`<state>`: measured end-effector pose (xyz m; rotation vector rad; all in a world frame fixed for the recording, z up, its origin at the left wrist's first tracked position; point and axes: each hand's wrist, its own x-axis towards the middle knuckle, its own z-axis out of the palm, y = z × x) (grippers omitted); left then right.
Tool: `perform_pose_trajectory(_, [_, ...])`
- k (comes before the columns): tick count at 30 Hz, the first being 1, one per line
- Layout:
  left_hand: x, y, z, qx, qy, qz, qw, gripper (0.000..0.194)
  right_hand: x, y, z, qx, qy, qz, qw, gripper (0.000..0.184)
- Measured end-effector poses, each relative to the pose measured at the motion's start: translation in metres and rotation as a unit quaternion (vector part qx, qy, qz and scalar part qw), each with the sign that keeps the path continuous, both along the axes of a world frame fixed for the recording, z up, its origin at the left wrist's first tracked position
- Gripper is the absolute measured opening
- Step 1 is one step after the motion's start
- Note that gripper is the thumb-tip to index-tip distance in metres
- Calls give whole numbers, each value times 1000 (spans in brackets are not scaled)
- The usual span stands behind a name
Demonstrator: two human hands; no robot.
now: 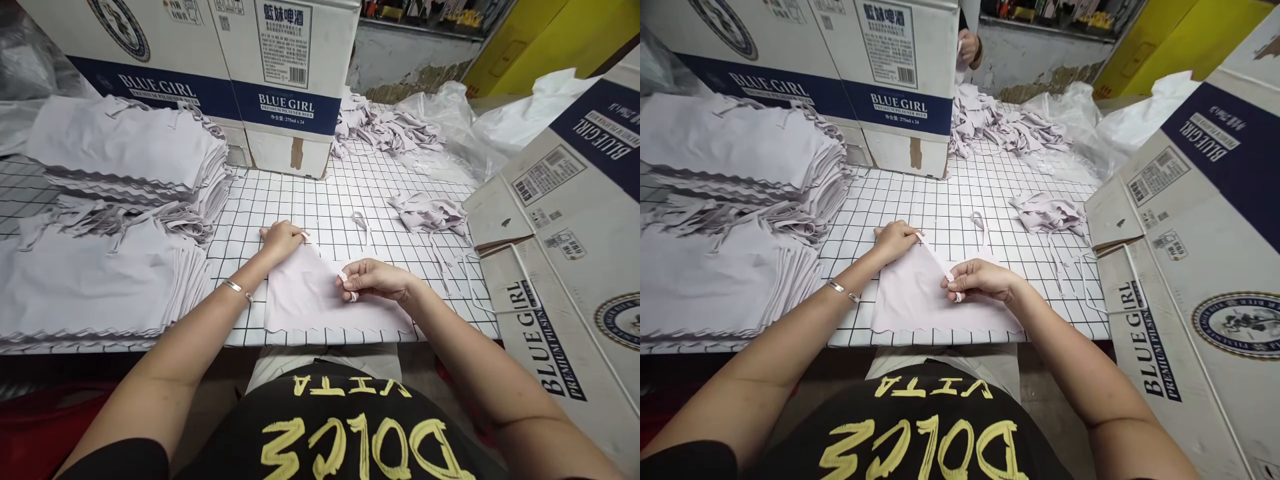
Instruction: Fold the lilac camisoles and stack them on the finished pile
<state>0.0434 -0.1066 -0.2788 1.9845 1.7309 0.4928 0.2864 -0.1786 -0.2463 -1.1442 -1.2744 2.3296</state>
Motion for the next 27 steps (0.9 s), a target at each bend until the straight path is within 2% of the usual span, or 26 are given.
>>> perform_pose_trajectory(4, [0, 1, -2, -3, 12, -3, 1000, 29, 1, -5, -1, -38, 29, -26, 999, 24])
perform_pose_trajectory(8, [-4, 5, -6, -4, 16, -5, 1000, 30, -2, -5, 1, -74, 47, -55, 995, 25])
perform_pose_trajectory(11, [-8, 3, 1, -13, 25, -9, 1000, 28, -4, -5, 1, -67, 65, -45, 995, 29])
perform_pose_trajectory(13, [-11, -7, 12, -18, 28, -15, 999, 29, -6, -4, 1, -49, 76, -72, 993, 26])
perform_pose_trajectory(15, [-13, -25, 22, -2, 16, -9, 1000, 34, -9, -2, 0, -32, 79, -126, 988, 24])
perform_pose_trajectory(17, [-11, -48, 27, 19, 7, -12, 1000, 26, -13, 1, 0, -21, 72, -174, 982, 26])
perform_pose_trajectory(20, [-4, -80, 22, 10, 32, -51, 998, 23, -21, 9, -1, -10, 55, -197, 979, 36])
perform_pose_trajectory(22, [1, -91, 14, -3, 42, -64, 997, 23, -29, 13, -3, 17, 51, -198, 979, 41])
perform_pose_trajectory(27, [4, -94, 6, -14, 5, -56, 998, 8, -47, 18, -13, 141, 62, -200, 968, 41])
